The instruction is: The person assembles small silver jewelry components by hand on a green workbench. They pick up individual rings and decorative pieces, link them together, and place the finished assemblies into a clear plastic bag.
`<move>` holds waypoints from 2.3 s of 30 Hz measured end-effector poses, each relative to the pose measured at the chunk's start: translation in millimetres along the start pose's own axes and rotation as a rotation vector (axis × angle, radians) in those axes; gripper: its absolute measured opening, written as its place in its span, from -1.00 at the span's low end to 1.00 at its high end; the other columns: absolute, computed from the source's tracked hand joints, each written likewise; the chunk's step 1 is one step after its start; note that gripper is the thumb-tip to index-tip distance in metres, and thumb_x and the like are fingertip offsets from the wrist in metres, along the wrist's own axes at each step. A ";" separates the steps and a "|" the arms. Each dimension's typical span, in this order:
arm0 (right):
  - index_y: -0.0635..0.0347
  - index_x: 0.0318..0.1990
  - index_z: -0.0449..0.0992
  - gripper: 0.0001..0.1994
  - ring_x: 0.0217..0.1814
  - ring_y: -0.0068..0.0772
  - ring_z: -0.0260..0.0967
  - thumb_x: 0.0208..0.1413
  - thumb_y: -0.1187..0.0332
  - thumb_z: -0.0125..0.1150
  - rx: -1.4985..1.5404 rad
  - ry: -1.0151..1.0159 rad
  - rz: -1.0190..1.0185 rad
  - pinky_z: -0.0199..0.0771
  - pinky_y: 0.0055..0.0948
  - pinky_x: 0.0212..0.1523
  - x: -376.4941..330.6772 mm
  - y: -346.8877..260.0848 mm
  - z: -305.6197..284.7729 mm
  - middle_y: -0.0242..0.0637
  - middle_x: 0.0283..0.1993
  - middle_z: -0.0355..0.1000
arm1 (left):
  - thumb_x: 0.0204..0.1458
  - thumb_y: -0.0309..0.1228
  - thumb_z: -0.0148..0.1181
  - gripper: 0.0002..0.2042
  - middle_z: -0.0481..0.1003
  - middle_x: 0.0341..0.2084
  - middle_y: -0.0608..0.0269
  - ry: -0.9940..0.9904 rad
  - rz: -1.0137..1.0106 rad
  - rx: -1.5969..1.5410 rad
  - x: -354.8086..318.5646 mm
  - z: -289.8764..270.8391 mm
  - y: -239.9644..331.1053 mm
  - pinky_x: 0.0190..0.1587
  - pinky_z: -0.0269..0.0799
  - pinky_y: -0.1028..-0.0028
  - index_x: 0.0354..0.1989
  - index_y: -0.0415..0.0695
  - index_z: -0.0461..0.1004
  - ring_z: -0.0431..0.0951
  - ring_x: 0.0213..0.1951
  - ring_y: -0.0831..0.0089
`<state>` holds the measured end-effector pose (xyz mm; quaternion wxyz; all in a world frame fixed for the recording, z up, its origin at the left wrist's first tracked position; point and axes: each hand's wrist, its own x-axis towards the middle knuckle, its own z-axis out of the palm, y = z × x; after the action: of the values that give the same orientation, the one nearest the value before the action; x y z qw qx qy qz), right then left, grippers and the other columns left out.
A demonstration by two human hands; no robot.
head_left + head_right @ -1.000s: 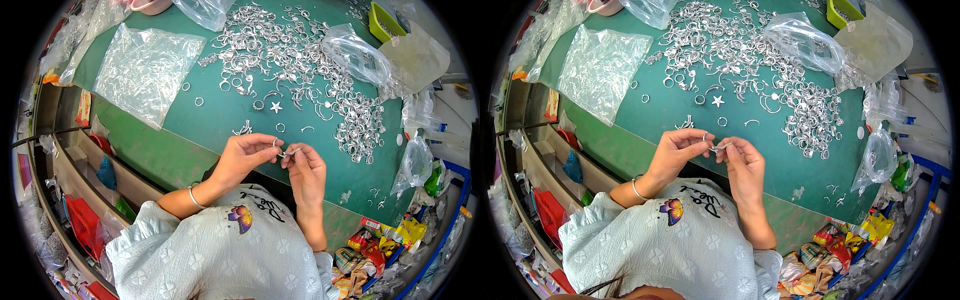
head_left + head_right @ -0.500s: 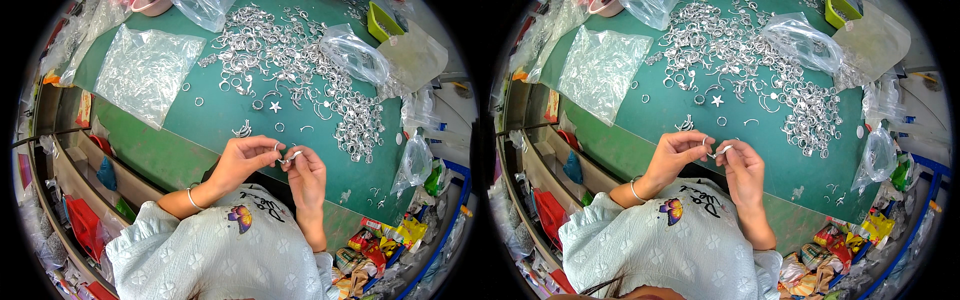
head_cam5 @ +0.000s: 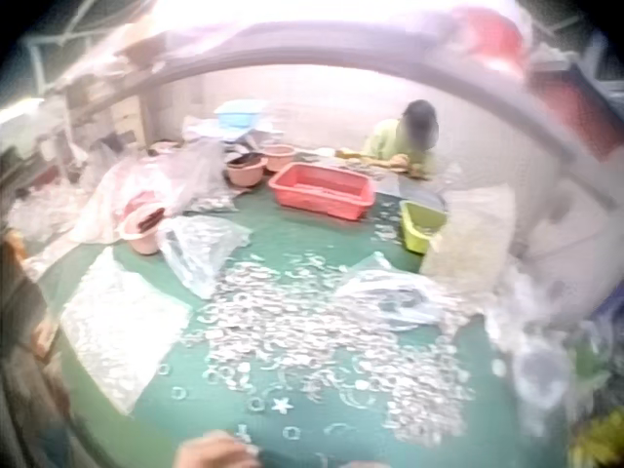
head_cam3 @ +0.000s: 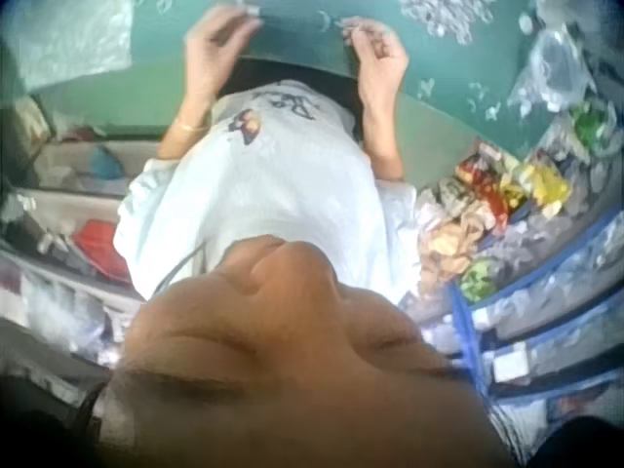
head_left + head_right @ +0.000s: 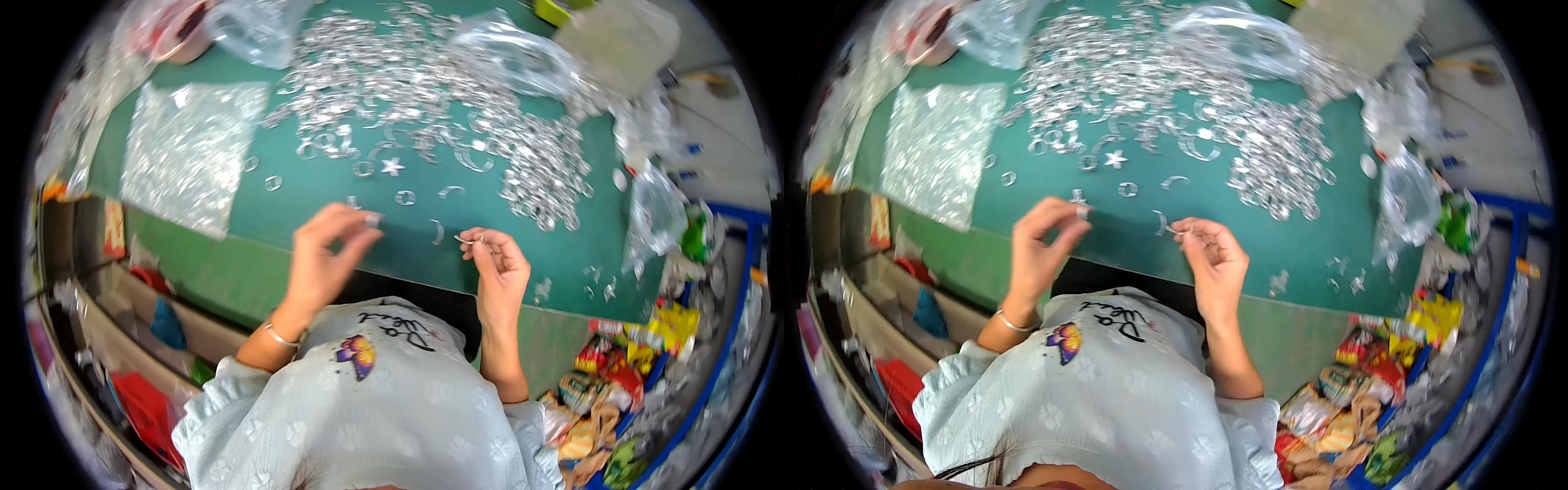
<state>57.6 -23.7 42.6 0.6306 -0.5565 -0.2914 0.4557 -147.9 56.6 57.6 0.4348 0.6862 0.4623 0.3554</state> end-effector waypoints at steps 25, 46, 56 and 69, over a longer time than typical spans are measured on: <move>0.27 -0.30 0.50 -0.88 -0.09 -0.21 0.24 -0.03 0.47 0.17 -1.353 0.111 -0.684 0.19 -0.25 -0.11 100.6 23.1 -12.0 -0.25 -0.15 0.35 | -0.18 -0.49 0.33 -0.54 0.30 -0.14 0.15 0.111 0.096 0.635 -8.5 21.7 -54.9 0.03 0.09 0.23 -0.03 -0.09 0.39 0.27 -0.04 0.19; 0.31 -0.17 0.46 -0.86 -0.44 -0.62 0.36 0.12 0.50 0.14 0.303 -0.209 0.397 0.32 -0.66 -0.46 53.8 19.0 -19.5 -0.25 -0.34 0.50 | -0.16 -0.60 0.25 -0.67 0.36 -0.22 0.23 0.008 0.191 0.329 -10.7 41.8 -26.6 -0.11 0.15 0.33 -0.14 -0.15 0.44 0.36 -0.19 0.28; 0.29 -0.21 0.48 -0.78 -0.34 -0.22 0.35 -0.07 0.51 0.26 -1.091 -0.042 -0.274 0.36 -0.32 -0.32 40.0 6.0 -25.3 -0.21 -0.34 0.42 | -0.14 -0.60 0.19 -0.63 0.38 -0.17 0.22 -0.197 0.303 0.377 -1.6 63.5 -21.6 -0.06 0.18 0.31 -0.07 -0.12 0.44 0.36 -0.12 0.27; 0.29 -0.42 0.40 -0.89 -0.24 -0.11 0.30 -0.06 0.48 0.22 -1.134 -0.039 -0.563 0.32 -0.22 -0.23 63.3 23.6 10.7 -0.18 -0.34 0.30 | -0.15 -0.52 0.28 -0.83 0.35 -0.43 0.28 -0.154 0.306 0.398 0.8 77.7 -31.8 -0.27 0.15 0.37 -0.36 -0.13 0.44 0.35 -0.34 0.30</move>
<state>68.6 37.1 13.2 0.3281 -0.6977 -0.6342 0.0573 -88.9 42.7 -0.4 0.2664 0.8452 0.3795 0.2659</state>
